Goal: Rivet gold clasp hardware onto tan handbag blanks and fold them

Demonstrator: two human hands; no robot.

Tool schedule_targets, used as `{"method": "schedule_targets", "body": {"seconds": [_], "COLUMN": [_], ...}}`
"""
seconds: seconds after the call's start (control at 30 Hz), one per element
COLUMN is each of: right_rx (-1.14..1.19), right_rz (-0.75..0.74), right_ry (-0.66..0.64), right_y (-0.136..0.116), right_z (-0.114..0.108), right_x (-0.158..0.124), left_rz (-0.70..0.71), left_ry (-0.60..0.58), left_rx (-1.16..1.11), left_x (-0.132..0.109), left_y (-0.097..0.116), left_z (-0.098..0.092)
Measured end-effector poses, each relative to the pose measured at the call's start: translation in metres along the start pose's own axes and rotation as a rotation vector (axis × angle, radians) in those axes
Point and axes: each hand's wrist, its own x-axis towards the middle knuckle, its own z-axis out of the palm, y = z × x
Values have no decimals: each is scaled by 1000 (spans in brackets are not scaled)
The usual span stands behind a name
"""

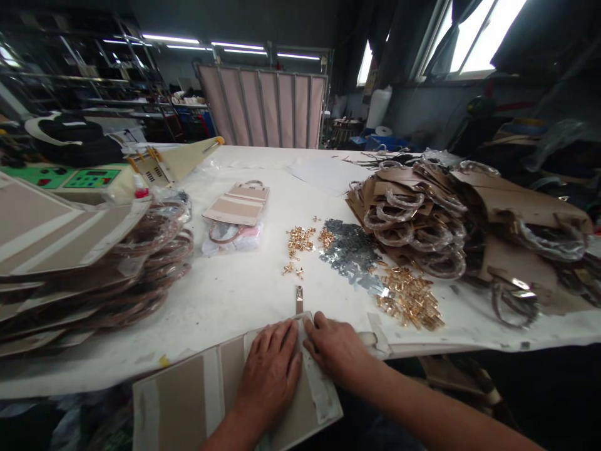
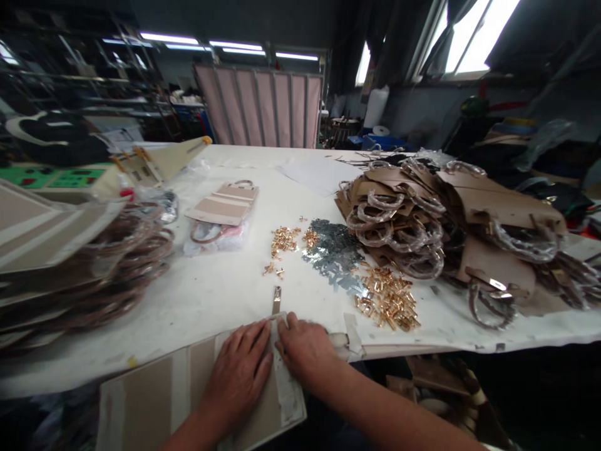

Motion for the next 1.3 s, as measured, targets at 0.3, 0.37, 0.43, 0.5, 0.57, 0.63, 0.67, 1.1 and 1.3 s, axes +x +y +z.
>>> {"method": "schedule_targets", "body": {"seconds": [0.3,0.37,0.43,0.5,0.57,0.63,0.67,1.1,1.3], "right_rx": [29,4,-28,-35,-23,-8,-2,324,601], "right_rz": [110,263,381,427,444,462,471,231,-45], "right_ry": [132,222,238,225,209,207,210,170,-118], "right_y": [59,96,132,161,179,187,189,132,35], "right_z": [-24,-33,-39,-39,-33,-26,-22,-44,-37], "right_x": [7,12,19,26,33,36,37,25,34], "left_rz": [-3,-3,-13,-33,-48,-60,-68,-123,-134], "left_ry": [58,52,36,23,15,-2,-13,-81,-56], "left_rx": [-61,-85,-115,-152,-195,-236,-255,-356,-375], "left_x": [-2,-3,-4,-6,-6,-7,-7,-7,-8], "left_y": [0,-1,-2,-3,-3,-2,-1,4,4], "left_z": [-1,0,-1,-2,-4,-6,-7,-9,-11]}}
